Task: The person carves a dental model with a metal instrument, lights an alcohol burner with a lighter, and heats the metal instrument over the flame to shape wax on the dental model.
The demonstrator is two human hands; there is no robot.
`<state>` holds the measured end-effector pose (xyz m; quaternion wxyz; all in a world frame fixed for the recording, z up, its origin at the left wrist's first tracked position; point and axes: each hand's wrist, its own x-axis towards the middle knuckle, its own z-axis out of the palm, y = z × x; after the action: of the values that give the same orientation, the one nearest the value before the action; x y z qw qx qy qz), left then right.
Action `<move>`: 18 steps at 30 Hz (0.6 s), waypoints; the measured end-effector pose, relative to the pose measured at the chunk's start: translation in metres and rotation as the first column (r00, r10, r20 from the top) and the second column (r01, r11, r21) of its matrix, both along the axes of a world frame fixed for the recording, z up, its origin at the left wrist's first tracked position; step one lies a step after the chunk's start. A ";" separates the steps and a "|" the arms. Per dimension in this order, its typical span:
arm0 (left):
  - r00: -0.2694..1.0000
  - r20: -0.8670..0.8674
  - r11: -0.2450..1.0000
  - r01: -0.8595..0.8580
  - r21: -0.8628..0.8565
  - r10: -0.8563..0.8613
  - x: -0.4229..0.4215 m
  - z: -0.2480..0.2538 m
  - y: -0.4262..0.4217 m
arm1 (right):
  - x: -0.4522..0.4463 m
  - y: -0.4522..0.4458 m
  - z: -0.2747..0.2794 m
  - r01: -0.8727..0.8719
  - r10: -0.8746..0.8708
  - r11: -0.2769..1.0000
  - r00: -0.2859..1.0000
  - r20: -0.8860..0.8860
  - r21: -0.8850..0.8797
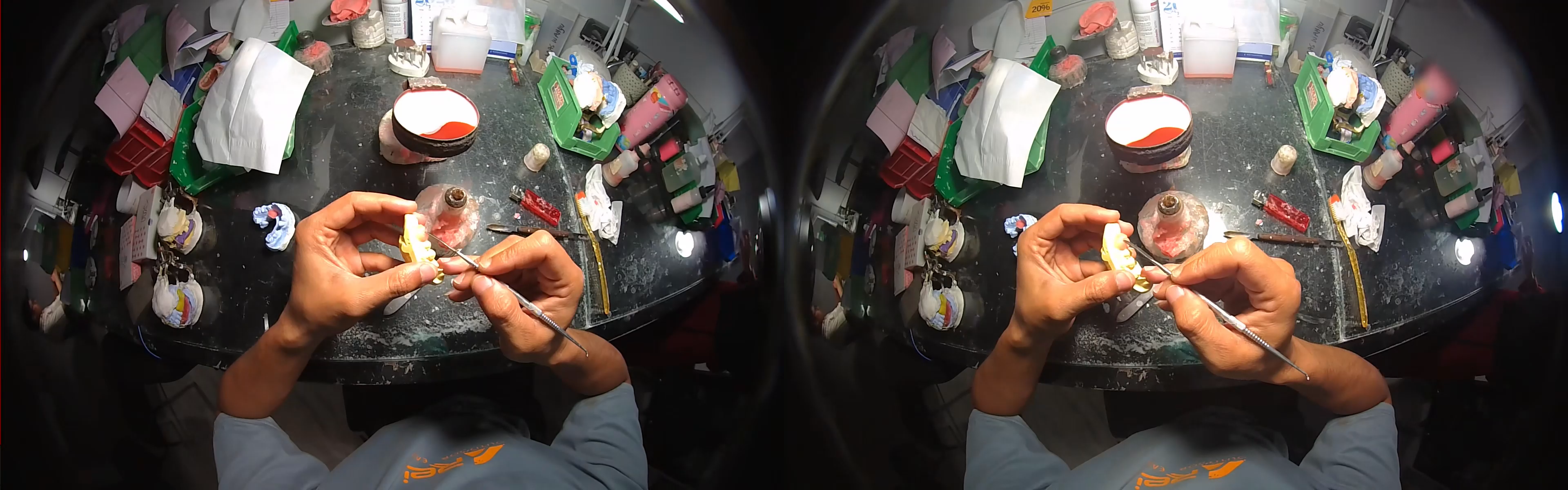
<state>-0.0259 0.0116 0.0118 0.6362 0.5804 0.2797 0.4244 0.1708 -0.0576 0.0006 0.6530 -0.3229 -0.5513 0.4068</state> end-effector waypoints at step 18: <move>1.000 0.004 1.000 0.014 0.001 -0.014 -0.001 0.000 0.000 | -0.002 -0.001 0.002 0.018 -0.018 1.000 1.000 -0.007 -0.016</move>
<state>-0.0269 0.0114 0.0121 0.6395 0.5819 0.2739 0.4212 0.1685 -0.0590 0.0024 0.6560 -0.3315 -0.5429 0.4062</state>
